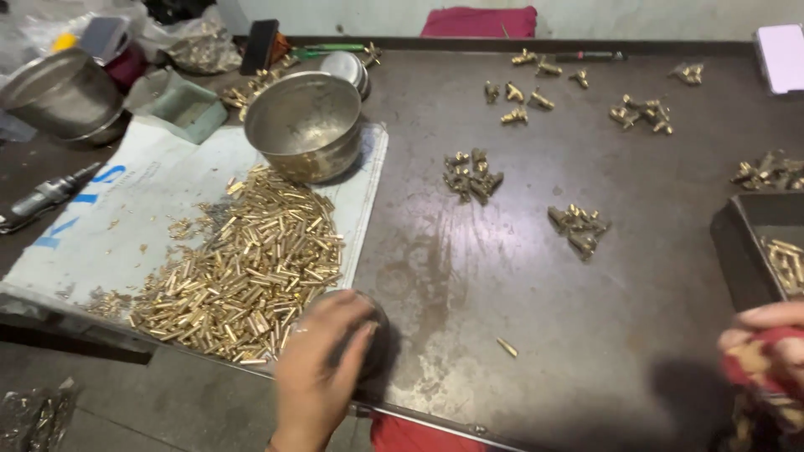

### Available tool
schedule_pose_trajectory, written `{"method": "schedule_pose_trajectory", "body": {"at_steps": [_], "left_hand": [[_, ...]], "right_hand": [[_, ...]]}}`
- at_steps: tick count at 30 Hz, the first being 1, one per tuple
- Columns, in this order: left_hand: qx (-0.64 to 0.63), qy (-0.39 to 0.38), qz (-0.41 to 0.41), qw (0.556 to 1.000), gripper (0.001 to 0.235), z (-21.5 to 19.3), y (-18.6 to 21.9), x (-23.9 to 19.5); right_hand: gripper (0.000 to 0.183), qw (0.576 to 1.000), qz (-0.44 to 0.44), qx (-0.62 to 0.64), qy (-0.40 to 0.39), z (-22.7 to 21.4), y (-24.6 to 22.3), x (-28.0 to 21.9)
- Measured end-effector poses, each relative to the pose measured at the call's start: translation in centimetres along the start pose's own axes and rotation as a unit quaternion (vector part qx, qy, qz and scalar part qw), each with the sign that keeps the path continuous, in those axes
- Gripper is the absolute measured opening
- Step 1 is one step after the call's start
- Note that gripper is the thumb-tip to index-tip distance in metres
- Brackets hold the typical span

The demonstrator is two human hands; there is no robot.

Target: Polishing and inspecting small brass valve components at a workbench using a cloth and a small tool.

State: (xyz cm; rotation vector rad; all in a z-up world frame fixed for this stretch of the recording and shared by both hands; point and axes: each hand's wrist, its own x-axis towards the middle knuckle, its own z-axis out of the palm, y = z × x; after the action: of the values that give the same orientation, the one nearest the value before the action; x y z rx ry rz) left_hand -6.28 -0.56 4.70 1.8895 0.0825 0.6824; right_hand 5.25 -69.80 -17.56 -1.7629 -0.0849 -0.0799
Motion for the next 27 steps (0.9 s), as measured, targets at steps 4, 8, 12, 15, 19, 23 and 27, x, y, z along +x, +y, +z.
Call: {"method": "schedule_pose_trajectory", "body": {"at_steps": [4, 8, 12, 15, 19, 23, 27], "left_hand": [[0.22, -0.094, 0.16, 0.958, 0.023, 0.5, -3.3, -0.2], [-0.226, -0.083, -0.242, 0.94, 0.031, 2.4, -1.1, -1.0], [-0.39, -0.174, -0.268, 0.864, 0.033, 4.9, 0.1, -2.2], [-0.394, -0.252, -0.238, 0.851, 0.032, 5.8, 0.9, -2.7], [-0.396, -0.306, -0.254, 0.828, 0.032, 6.1, 1.5, -3.4], [-0.386, -0.386, -0.16, 0.822, 0.03, 7.5, 1.8, -4.2], [-0.575, -0.332, -0.264, 0.699, 0.033, 11.1, 2.6, -5.1]], "right_hand": [[0.031, 0.995, 0.078, 0.008, -0.067, 16.5, -15.9, -7.5], [0.023, 0.954, 0.181, -0.019, -0.237, 27.3, -21.7, -9.6], [0.02, 0.933, 0.237, -0.058, -0.264, 32.3, -27.5, -8.9], [0.019, 0.921, 0.172, -0.128, -0.325, 32.6, -28.4, -8.7], [0.023, 0.916, 0.185, -0.103, -0.342, 32.4, -28.5, -8.9], [0.023, 0.913, 0.167, -0.119, -0.353, 32.3, -26.1, -9.3], [0.022, 0.89, -0.117, -0.392, -0.202, 34.8, -25.9, -10.0]]}}
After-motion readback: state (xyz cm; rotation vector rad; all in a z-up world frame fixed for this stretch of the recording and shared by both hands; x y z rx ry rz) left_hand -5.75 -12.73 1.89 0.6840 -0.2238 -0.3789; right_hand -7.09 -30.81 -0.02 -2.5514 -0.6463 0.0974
